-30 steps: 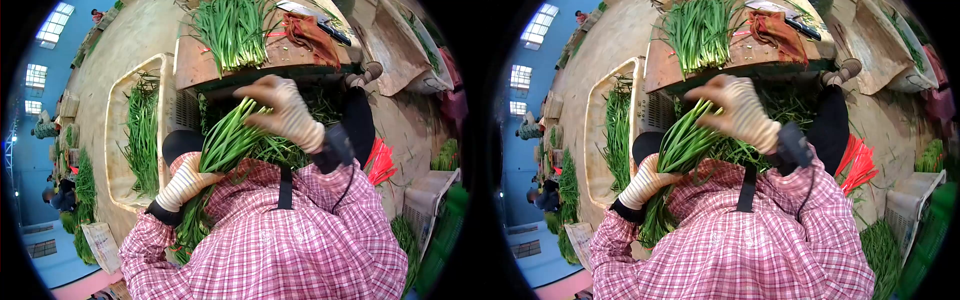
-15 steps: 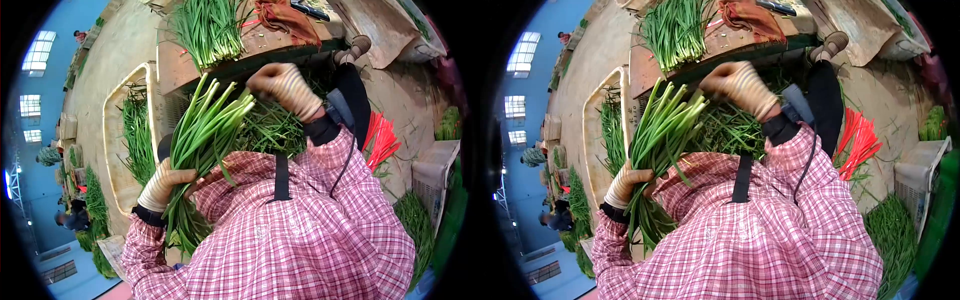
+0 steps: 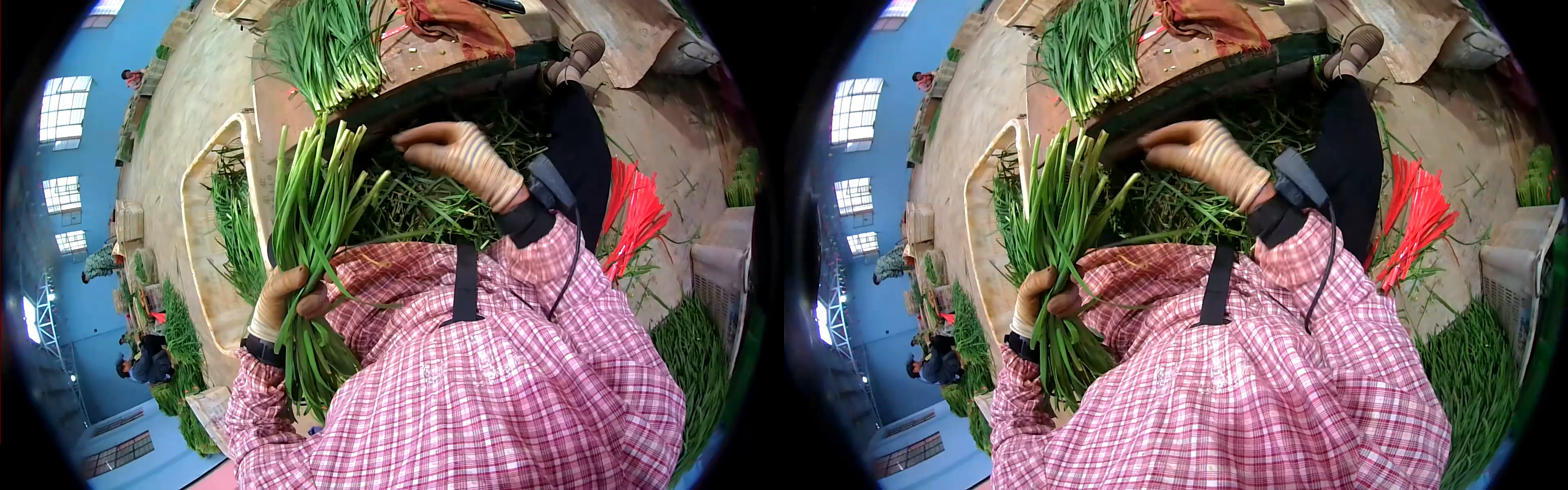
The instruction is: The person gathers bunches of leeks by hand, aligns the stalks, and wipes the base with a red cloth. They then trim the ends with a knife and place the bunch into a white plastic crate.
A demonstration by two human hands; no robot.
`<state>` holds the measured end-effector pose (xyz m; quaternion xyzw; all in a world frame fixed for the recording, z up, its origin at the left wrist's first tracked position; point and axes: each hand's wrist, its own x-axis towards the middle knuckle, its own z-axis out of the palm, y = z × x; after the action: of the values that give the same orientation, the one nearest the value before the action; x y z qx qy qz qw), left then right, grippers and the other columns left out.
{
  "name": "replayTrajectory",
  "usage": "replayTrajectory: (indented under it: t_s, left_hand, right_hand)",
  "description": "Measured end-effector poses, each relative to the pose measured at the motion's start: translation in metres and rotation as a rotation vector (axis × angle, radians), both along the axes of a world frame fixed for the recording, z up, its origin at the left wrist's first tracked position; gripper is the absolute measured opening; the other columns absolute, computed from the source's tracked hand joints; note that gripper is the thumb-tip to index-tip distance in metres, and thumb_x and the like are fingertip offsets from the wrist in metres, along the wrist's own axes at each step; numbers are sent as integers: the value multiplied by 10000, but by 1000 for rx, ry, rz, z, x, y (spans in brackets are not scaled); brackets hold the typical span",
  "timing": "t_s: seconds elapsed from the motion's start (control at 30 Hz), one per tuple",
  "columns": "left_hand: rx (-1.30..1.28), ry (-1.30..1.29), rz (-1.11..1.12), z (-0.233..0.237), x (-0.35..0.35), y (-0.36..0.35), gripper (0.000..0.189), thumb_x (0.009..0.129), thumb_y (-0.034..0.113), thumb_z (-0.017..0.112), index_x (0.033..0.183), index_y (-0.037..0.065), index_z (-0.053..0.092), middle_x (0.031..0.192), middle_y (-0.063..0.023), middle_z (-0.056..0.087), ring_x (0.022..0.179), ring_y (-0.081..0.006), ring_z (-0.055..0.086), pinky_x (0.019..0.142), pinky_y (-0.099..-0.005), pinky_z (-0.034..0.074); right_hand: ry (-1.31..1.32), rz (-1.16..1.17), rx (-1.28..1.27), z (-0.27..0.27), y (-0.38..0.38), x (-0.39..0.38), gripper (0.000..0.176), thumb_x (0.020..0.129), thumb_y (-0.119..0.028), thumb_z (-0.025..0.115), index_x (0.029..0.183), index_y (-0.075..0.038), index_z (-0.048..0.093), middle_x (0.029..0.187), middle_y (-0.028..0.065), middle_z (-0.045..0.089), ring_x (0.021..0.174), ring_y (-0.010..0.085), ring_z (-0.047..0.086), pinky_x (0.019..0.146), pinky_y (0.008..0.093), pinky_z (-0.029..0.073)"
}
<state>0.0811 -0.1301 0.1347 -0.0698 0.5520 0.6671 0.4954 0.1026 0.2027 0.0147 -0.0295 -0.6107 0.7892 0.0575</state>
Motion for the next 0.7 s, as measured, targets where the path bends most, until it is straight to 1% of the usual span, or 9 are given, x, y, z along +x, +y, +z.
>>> replayTrajectory:
  t_s: [0.03,0.13,0.23,0.27,0.3,0.37,0.4,0.53,0.7]
  left_hand:
    - [-16,12,23,0,1,3,340,961,344,643,1049,15,631,563,17,482,455,-77,399,446,-235,294]
    - [4,-1,45,-2,3,13,309,943,299,675,1074,22,629,618,-3,544,461,-74,410,447,-236,297]
    - [21,-26,109,-1,6,7,500,874,235,740,1271,10,536,921,-85,652,486,-90,488,431,-216,347]
    - [36,-48,106,-3,5,4,501,863,217,749,1266,8,539,928,-88,659,489,-96,494,433,-217,358]
    - [-13,29,107,-1,9,9,376,910,264,711,1165,6,613,669,-35,592,456,-81,447,438,-243,308]
    - [-109,113,80,5,10,18,454,878,248,738,1221,-9,590,704,-56,603,454,-97,460,441,-241,342]
    - [-126,88,58,10,7,22,490,831,174,763,1247,5,566,908,-77,668,517,-108,522,468,-222,418]
    - [-237,177,-57,16,5,31,353,815,80,773,1144,5,673,971,-70,713,674,-124,626,613,-248,518]
    - [-344,336,-113,12,5,24,360,810,-15,756,1165,24,707,1035,-38,734,921,-123,661,858,-295,533]
  right_hand:
    - [-56,137,-138,30,-11,12,432,851,-182,771,1232,3,687,1027,102,750,984,121,663,790,272,549]
    - [-110,311,-175,43,-40,12,338,869,-183,756,1140,11,703,890,79,740,680,81,635,567,232,497]
    - [-138,-72,-298,6,-9,-7,255,905,-172,732,1087,3,704,840,57,717,577,50,544,509,212,428]
    - [-119,-179,-338,-11,5,-11,189,922,-180,717,1008,-12,709,848,67,721,582,57,560,521,210,430]
    - [-130,-210,-205,-25,16,-11,279,933,-255,724,1070,-13,718,851,56,721,607,72,588,549,213,453]
    - [-233,-57,-330,-6,14,0,398,893,-320,775,1148,-21,709,990,52,723,767,95,648,642,243,514]
    - [-152,-37,-277,0,11,1,536,880,-372,788,1261,-19,657,1108,61,694,935,122,644,777,276,533]
    - [198,223,-385,30,-17,-6,530,886,-266,782,1318,-10,611,1148,70,677,1051,148,619,947,309,498]
    - [12,-76,-588,23,-1,-17,359,868,-150,776,1166,20,667,950,99,738,850,158,701,775,267,553]
